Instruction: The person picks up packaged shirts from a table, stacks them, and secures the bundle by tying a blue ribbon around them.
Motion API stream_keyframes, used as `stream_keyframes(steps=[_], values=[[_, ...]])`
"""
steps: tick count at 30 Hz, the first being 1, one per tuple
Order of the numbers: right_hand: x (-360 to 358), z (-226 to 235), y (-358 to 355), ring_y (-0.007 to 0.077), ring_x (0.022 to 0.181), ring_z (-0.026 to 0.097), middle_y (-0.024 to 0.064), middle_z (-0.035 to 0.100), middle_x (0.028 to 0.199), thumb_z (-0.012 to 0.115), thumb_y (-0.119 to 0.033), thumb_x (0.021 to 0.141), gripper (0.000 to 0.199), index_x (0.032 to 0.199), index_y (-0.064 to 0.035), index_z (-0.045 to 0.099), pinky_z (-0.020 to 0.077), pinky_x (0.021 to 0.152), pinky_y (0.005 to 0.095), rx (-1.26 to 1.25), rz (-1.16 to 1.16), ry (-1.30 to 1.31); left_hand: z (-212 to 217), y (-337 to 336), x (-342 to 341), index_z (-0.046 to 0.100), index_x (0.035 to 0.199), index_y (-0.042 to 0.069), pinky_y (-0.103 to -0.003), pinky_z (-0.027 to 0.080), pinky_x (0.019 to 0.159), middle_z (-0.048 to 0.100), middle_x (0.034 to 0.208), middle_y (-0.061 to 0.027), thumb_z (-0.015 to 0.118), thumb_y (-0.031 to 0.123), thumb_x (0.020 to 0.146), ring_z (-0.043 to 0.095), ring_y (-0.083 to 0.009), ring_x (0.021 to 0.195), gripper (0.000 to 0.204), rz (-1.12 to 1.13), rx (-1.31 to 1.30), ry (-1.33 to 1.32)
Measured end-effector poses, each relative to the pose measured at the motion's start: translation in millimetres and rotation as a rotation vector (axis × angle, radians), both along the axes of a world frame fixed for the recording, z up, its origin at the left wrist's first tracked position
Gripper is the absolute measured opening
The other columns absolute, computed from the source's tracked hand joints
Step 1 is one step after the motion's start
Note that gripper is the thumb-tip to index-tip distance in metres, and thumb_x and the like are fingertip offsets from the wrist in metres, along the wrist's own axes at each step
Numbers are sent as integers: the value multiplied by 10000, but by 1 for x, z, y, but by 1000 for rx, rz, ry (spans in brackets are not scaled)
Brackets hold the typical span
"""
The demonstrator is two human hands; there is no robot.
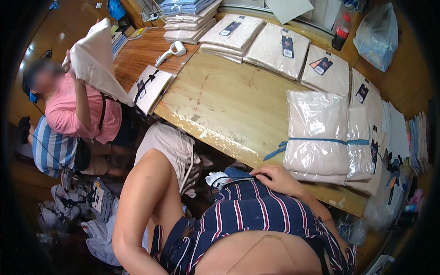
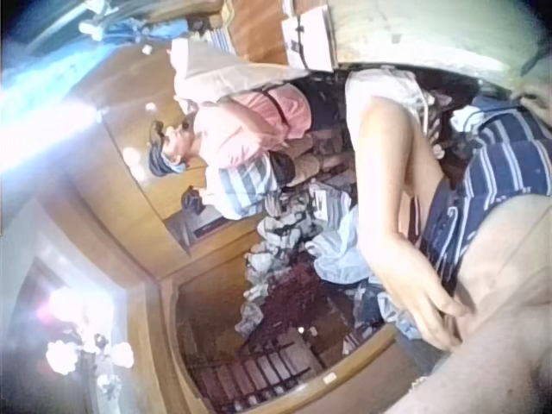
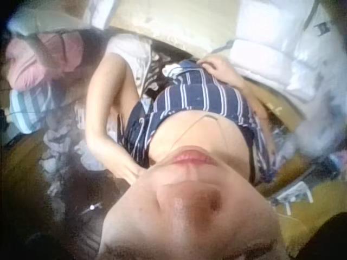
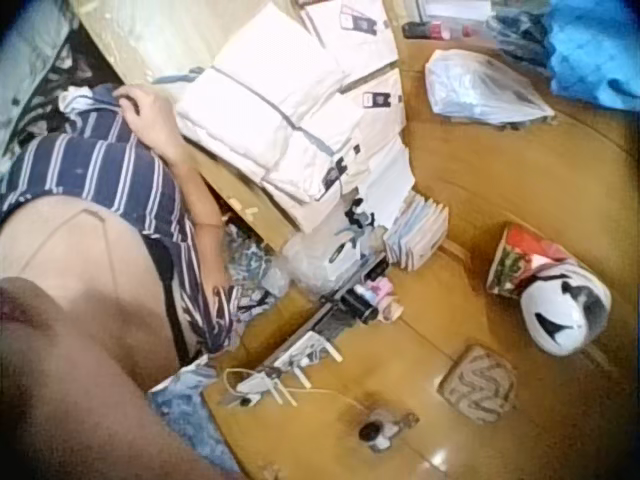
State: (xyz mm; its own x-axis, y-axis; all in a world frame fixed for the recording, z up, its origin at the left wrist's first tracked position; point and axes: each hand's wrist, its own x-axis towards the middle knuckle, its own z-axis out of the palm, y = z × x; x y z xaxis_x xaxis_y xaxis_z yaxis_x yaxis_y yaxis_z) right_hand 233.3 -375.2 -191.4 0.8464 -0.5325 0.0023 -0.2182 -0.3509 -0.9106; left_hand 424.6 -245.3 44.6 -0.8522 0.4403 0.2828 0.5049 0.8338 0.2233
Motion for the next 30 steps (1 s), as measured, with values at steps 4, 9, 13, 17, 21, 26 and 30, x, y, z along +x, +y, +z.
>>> stream_keyframes(steps=[4,9,13,17,21,26,30], values=[[25,-14,3,263,753,542,104,571,807,521,-105,728,152,863,-53,567,423,675,329,-275,-36,40,3,-4,45,381,1181,50,-420,230,922,324,1233,-97,352,318,808,264,-220,1141,460,-159,8,-68],[51,-25,13,257,810,514,94,552,833,540,-101,700,173,865,-57,564,395,734,346,-435,-78,217,-18,4,114,413,1149,56,-384,319,871,484,1090,-132,330,295,849,478,-239,966,392,-234,60,189],[51,-49,19,283,916,462,110,507,942,609,-102,630,288,909,-71,544,360,799,354,-498,-294,321,-79,-68,149,451,1113,101,-338,411,734,514,1006,-168,329,244,859,528,-261,865,316,-454,524,491],[69,-37,18,296,1058,347,127,397,1101,659,-141,568,509,1043,-115,480,266,876,422,-624,-297,479,-162,-110,139,466,1088,-5,-330,389,784,543,994,-133,498,232,788,521,-254,894,383,1145,1430,867],[78,-50,17,286,1117,289,121,352,1165,693,-188,519,626,1097,-157,455,185,923,468,-666,-284,555,-269,-135,143,401,1177,134,-500,243,893,363,1217,-110,499,298,767,296,-273,1151,451,2075,230,293],[82,-57,17,295,1116,283,118,346,1161,698,-202,495,624,1074,-171,467,171,930,485,-708,-343,583,-317,-143,157,354,1210,187,-530,176,918,248,1298,-80,446,380,775,174,-241,1217,485,2158,35,-32],[79,-64,19,305,1108,286,122,352,1147,698,-208,488,612,1056,-166,475,182,918,498,-769,-354,595,-317,-142,158,374,1196,184,-527,179,918,257,1295,-69,448,381,773,193,-241,1210,473,2147,53,-8]])
